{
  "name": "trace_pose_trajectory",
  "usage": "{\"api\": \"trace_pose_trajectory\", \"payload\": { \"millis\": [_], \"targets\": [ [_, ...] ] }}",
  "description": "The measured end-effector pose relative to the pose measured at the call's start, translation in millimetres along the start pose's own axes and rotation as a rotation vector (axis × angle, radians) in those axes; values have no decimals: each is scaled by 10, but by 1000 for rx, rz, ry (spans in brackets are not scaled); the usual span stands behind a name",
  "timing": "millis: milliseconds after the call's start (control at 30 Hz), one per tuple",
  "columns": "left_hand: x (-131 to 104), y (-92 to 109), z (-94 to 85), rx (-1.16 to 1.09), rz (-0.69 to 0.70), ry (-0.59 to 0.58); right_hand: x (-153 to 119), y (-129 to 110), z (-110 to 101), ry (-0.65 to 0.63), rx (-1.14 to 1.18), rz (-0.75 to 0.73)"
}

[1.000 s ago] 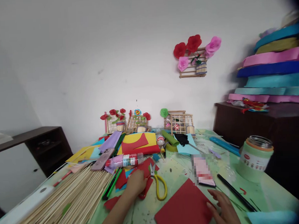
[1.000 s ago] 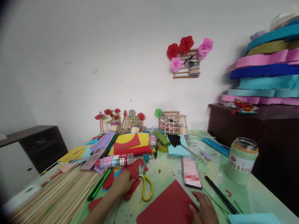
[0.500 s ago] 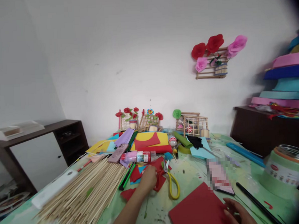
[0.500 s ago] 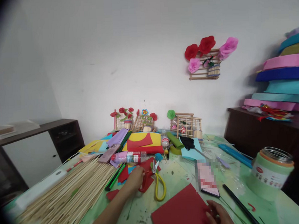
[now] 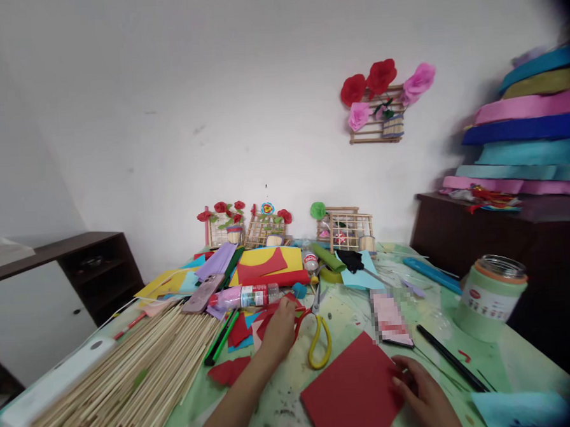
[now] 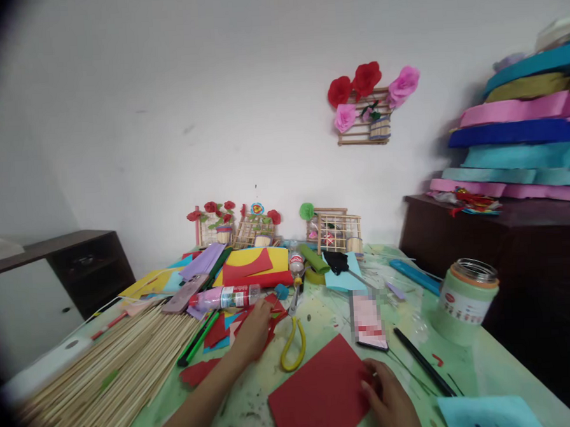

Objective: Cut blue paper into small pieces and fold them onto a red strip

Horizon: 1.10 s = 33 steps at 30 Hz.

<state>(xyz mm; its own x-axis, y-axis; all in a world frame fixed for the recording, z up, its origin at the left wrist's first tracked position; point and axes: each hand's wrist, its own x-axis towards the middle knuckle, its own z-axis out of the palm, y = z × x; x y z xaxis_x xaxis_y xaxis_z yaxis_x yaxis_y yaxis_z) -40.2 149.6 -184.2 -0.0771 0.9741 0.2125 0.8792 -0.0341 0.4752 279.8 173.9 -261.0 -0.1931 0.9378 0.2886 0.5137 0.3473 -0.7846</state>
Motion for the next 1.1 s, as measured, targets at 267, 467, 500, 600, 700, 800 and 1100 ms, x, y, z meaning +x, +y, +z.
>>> {"api": "trace_pose_trajectory", "payload": {
  "millis": [267,467,500,600,700,800,1100],
  "targets": [
    [407,40,188,168,40,-74,9,24,-19,-83,-41,-14],
    [424,1,204,234,-86,23,2,79,19,-68,-33,-19],
    [425,-11,187,245,-122,60,-3,84,27,-64,-33,-24],
    [437,-55,130,252,-228,111,-17,77,44,-41,-26,-40],
    [443,-79,60,202,-292,91,-27,39,36,-15,-11,-46],
    [420,-44,-93,92,-296,109,-34,-11,6,2,6,-46],
    [-14,249,-998,-640,-153,283,-18,-17,-15,-32,46,9]
  ]
}}
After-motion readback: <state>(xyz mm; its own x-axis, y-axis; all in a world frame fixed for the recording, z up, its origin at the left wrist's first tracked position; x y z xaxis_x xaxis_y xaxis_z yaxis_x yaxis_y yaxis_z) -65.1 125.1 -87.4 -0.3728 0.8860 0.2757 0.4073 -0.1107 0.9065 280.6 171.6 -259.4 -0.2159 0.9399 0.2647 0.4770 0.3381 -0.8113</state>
